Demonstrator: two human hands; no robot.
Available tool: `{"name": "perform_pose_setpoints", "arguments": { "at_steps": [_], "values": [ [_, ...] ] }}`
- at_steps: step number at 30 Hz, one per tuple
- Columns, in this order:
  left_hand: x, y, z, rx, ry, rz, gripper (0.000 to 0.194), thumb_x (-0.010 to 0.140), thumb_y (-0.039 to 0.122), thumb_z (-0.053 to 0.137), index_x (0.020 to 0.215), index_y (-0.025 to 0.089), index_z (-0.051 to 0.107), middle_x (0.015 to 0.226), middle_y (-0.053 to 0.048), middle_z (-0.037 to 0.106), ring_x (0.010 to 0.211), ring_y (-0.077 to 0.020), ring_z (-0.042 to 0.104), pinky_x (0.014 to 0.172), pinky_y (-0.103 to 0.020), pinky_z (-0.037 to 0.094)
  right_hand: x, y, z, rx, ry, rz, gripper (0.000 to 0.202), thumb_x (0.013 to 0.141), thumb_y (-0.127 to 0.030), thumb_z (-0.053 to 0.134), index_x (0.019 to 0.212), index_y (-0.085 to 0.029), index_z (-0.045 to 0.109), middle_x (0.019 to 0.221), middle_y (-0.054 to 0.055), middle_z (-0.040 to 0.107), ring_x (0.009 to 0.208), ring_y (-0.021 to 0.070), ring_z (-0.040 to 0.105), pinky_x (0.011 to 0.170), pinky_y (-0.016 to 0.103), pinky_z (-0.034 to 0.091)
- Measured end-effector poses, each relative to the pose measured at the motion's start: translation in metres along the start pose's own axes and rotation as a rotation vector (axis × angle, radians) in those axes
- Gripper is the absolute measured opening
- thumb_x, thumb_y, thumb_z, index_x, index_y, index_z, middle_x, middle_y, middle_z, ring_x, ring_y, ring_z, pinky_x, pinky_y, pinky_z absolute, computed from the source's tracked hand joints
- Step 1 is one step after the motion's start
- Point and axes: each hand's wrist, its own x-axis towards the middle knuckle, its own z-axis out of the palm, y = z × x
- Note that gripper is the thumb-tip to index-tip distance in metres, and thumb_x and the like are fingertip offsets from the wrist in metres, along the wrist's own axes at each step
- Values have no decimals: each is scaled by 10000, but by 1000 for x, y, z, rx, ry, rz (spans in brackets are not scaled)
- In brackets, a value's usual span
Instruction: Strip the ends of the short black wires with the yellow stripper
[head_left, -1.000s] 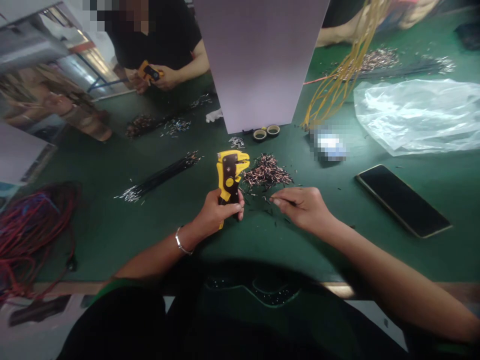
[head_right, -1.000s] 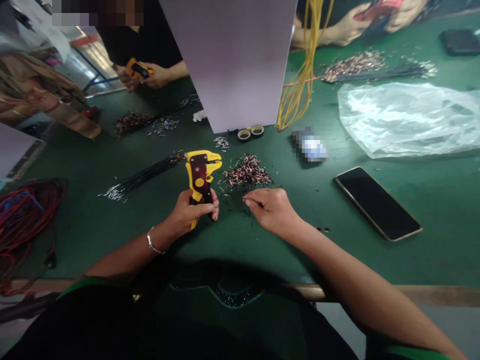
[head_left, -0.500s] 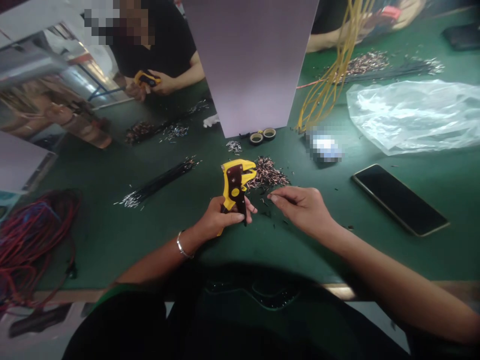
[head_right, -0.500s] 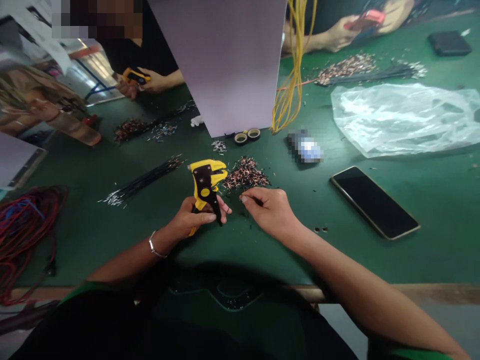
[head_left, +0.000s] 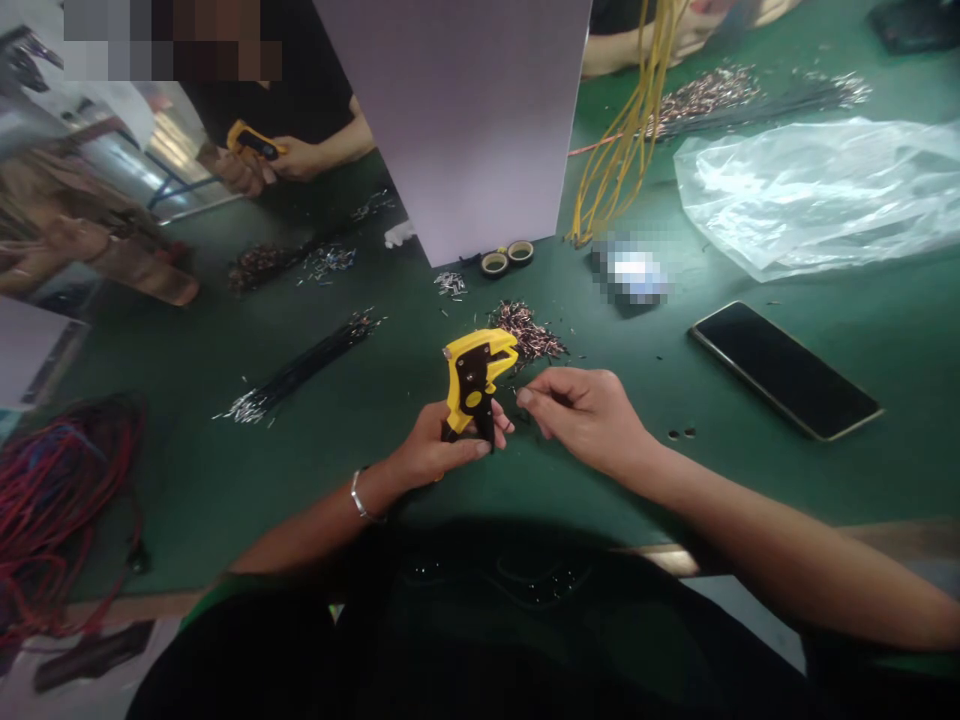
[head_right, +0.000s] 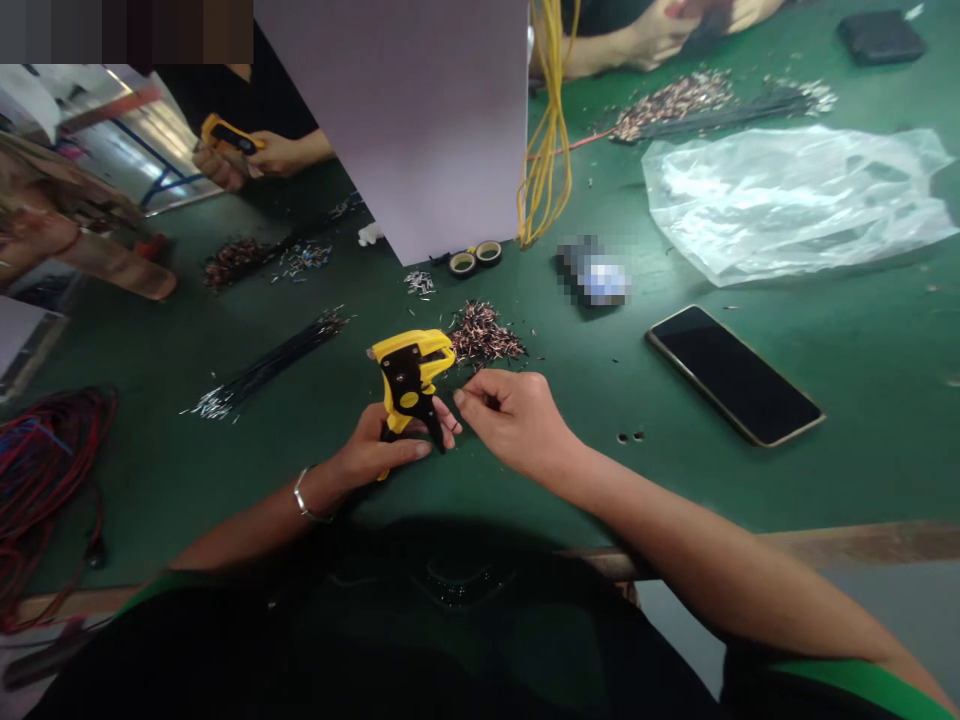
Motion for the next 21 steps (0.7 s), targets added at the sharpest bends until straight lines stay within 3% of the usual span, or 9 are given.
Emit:
{"name": "perform_pose_setpoints", "arguments": {
  "at_steps": [6,11,21],
  "values": [
    [-1,-5,1,92,-10,26,312,833,278,755,1081,109,673,938,-122,744,947,-240,711,900,-389,557,-1,-3,4,58,-8,-3,308,847,-245,547,545,-190,563,466,-36,515,454,76,403,464,232,323],
    [-1,-7,2,156,-10,56,262,853,274,730,1059,127,662,975,-111,734,882,-204,704,862,-363,565,-2,-6,7,108,-50,-4,313,858,-246,543,550,-198,566,462,-41,510,442,77,393,464,239,323],
    [0,3,7,358,54,60,234,883,369,668,857,137,652,759,-65,699,720,-165,642,738,-308,538,-4,-6,9,100,-86,3,336,860,-242,545,528,-197,533,455,-43,487,478,86,416,487,238,337]
  ]
}}
